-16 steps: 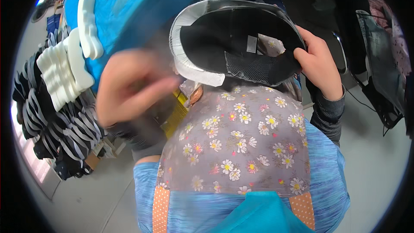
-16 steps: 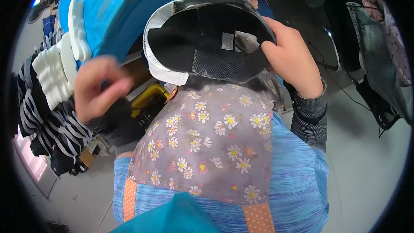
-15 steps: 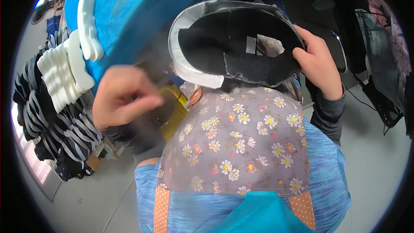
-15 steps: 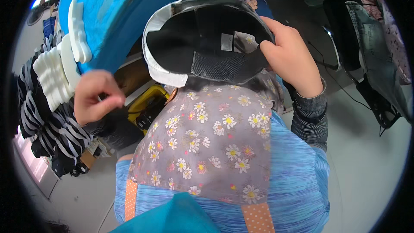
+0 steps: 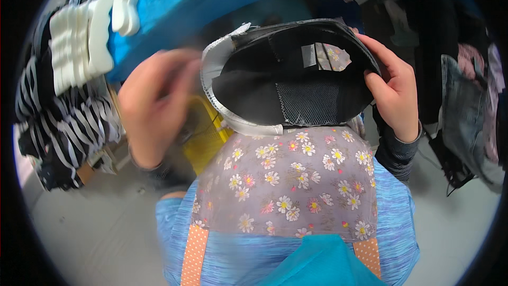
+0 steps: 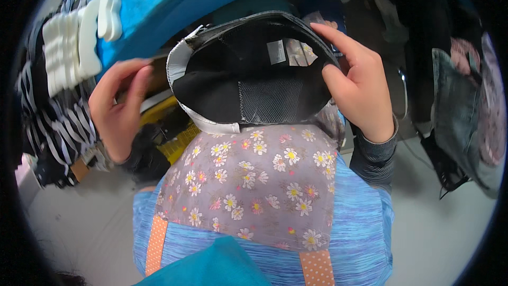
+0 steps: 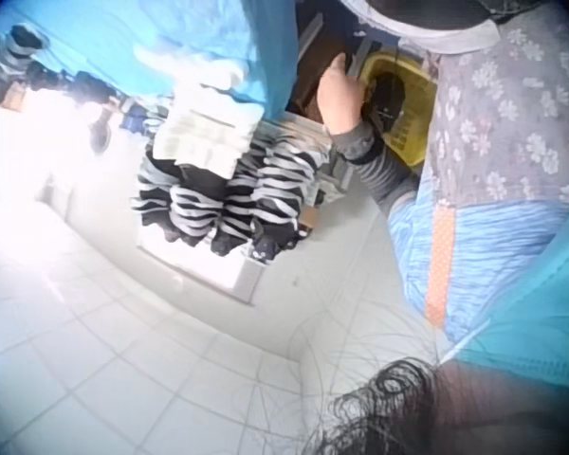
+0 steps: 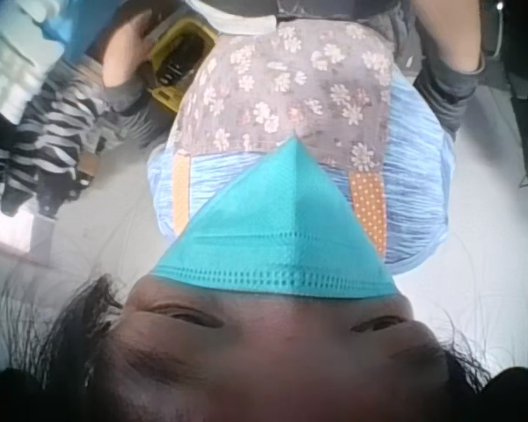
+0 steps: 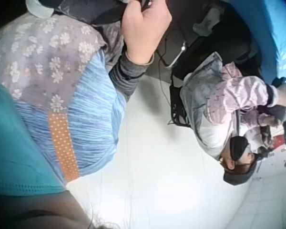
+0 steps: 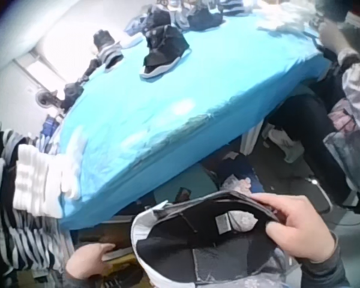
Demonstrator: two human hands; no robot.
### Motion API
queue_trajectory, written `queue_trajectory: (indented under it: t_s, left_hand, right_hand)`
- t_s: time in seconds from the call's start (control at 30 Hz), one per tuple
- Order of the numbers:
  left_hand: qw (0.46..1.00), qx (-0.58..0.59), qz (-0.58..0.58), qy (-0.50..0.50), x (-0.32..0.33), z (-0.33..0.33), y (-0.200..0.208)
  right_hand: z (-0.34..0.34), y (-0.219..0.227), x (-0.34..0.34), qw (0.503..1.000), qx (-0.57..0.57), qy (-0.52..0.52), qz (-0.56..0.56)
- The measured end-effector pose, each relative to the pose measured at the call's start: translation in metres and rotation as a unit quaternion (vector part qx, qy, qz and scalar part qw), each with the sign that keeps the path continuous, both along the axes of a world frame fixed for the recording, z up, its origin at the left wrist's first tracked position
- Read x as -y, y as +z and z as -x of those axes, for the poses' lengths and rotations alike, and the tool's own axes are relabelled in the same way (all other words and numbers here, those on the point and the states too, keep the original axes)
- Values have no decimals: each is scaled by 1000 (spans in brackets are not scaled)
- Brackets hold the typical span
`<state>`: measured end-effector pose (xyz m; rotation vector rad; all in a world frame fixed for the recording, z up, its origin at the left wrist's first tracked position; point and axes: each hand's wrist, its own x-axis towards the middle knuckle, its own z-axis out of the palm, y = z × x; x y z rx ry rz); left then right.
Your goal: The person assembles a shoe by hand, first fitting a black inner lining into a grey shoe shell and then inserting a white foam padding component into the heel area before smoothing the interior.
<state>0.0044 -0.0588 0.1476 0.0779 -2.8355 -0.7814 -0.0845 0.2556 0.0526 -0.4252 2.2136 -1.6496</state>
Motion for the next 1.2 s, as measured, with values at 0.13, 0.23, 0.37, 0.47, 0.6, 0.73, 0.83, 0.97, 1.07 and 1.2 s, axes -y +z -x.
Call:
queue_trajectory:
  t_s: [0.13,0.23,0.37,0.47,0.6,0.73,0.83,0.97,1.07,1.2]
  left_hand:
    - [961,-88,78,-249,-44,37,-47]
    - [966,-85,120,-212,-54,45,-81]
    - [958,-147,108,-222,-59,40,-101]
    - [959,-170,82,-210,-69,45,-122]
    - [974,-94,92,-185,-76,40,-137]
    - [982,-64,93,-152,-81,43,-145]
    - [971,-38,136,-195,-86,41,-151]
    - [953,-33,118,-279,-101,33,-147]
    - [940,16,96,-327,-120,19,-148]
    - [924,6,80,-373,-113,19,-146]
  right_hand:
    - [0,5,25,999,-8,52,1]
    - [-2,2,33,994,15,75,-72]
    - [-1,-1,32,991,46,82,-99]
    - [-1,-12,33,992,16,76,-97]
    - [3,-30,32,982,-4,92,-165]
    - [4,-31,34,980,-5,87,-178]
    - [5,-36,36,975,-43,87,-200]
    - [6,-51,33,970,-90,70,-213]
    - [5,-47,36,959,-68,105,-253]
    - [9,-50,32,970,-44,119,-209]
